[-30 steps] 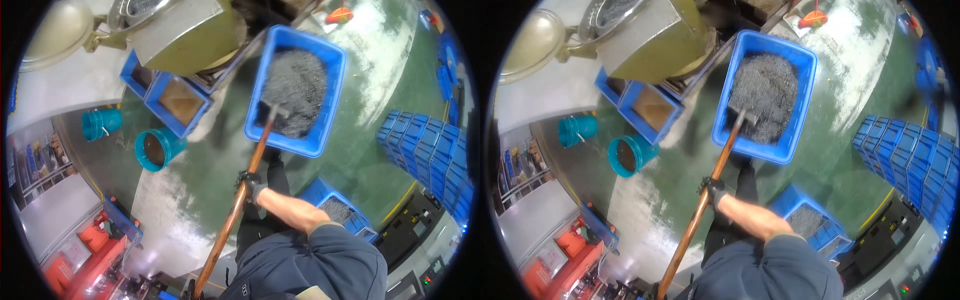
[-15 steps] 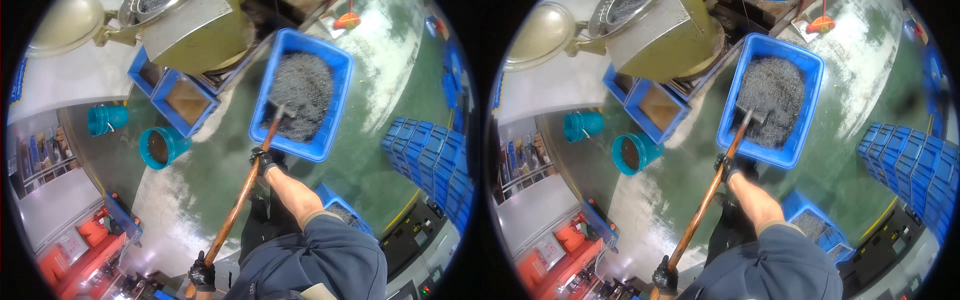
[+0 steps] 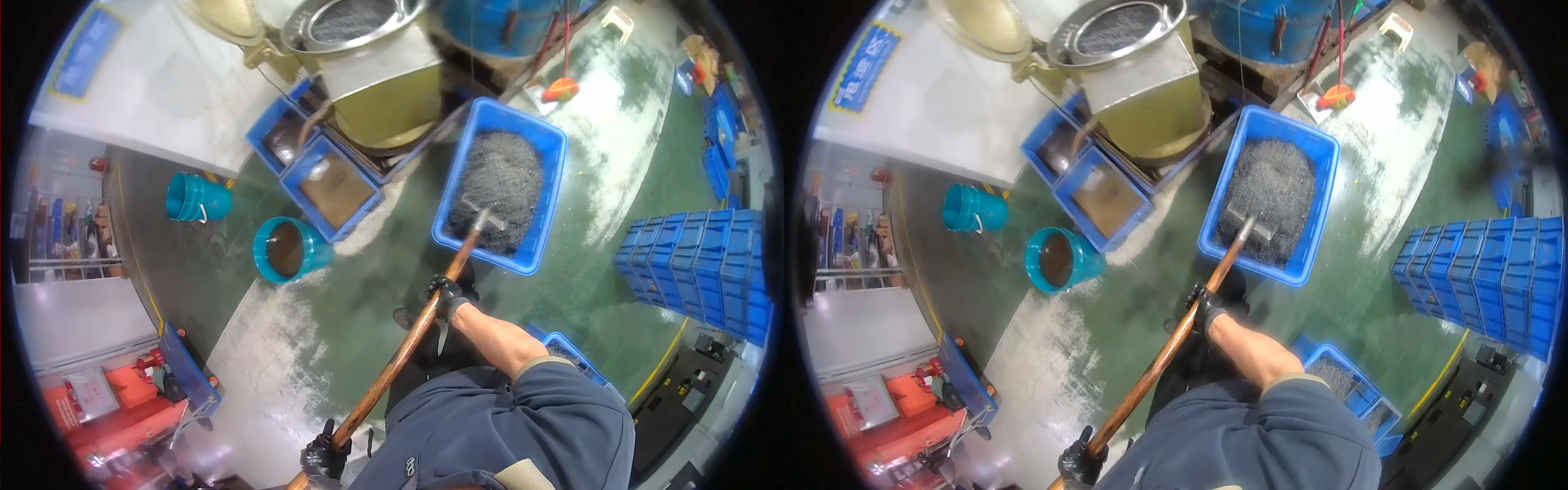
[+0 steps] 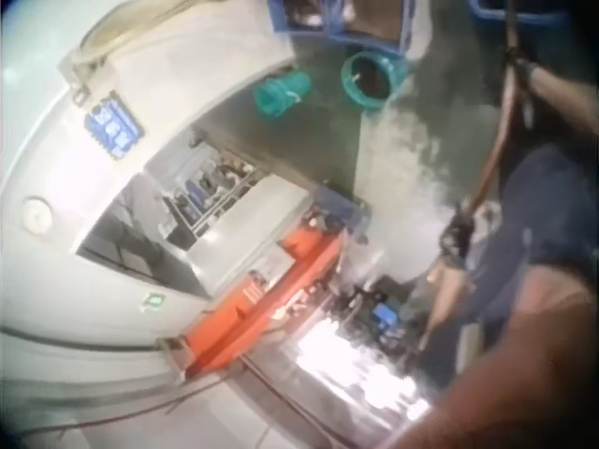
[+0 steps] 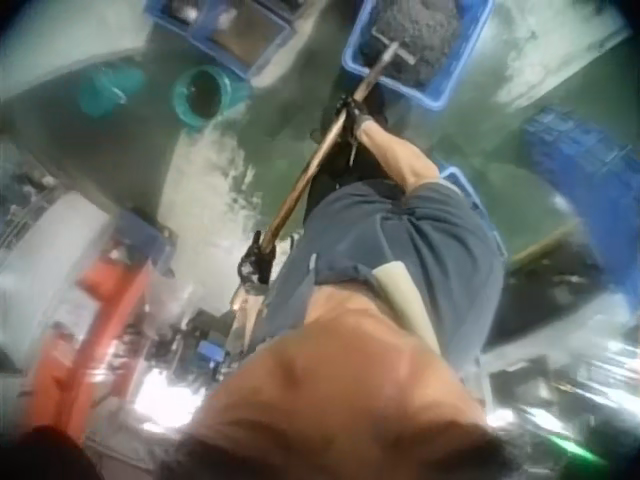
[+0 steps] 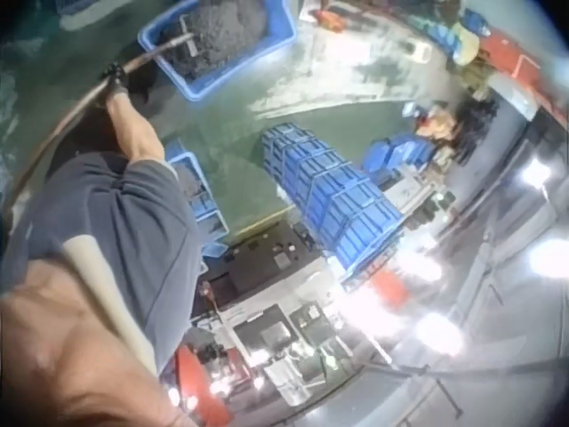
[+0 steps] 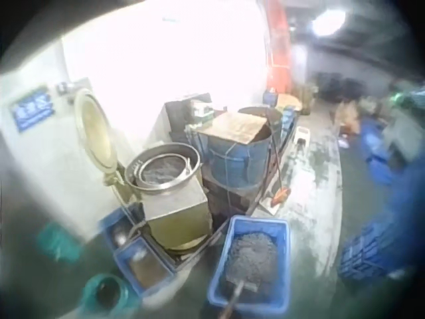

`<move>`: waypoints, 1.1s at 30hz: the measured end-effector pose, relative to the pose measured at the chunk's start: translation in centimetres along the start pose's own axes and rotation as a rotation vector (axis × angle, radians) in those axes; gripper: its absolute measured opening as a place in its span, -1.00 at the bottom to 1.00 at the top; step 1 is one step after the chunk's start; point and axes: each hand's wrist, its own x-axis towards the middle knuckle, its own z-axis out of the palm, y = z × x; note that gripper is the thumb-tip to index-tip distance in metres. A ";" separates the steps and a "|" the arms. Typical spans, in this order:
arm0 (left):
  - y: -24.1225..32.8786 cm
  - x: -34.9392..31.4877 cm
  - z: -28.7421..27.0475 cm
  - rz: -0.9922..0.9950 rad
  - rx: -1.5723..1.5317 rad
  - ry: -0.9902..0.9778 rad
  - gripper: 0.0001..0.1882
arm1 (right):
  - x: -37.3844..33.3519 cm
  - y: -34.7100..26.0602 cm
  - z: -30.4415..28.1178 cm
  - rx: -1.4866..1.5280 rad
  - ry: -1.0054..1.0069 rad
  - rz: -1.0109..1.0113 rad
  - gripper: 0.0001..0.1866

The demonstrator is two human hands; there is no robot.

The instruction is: Stirring industrial powder in a blue crate and transferring it to a processing machine using a long-handled paddle.

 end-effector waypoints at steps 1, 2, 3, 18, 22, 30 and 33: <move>-0.7 0.1 -0.8 0.049 -0.035 0.067 -0.42 | -1.1 0.6 0.5 -0.001 -0.032 -0.042 -0.96; -1.5 0.3 -1.2 0.051 -0.046 0.083 -0.42 | -2.2 1.2 0.9 -0.007 -0.046 -0.054 -0.96; -2.4 0.6 -1.3 0.107 0.054 0.134 -0.45 | -3.8 1.6 1.7 0.013 -0.051 -0.088 -0.96; -9.1 4.8 -16.8 0.226 -0.111 0.212 -0.60 | -10.7 0.0 11.8 -0.114 -0.436 -0.137 -0.87; -8.2 7.1 -20.1 0.232 -0.136 0.254 -0.58 | -12.9 -1.6 16.5 -0.142 -0.593 -0.276 -0.92; -7.5 9.9 -23.8 0.206 -0.241 0.321 -0.62 | -16.4 -5.0 29.4 -0.335 -0.614 -0.237 -0.91; -6.0 10.4 -25.1 0.184 -0.239 0.423 -0.63 | -16.7 -5.3 35.4 -0.335 -0.612 -0.147 -0.92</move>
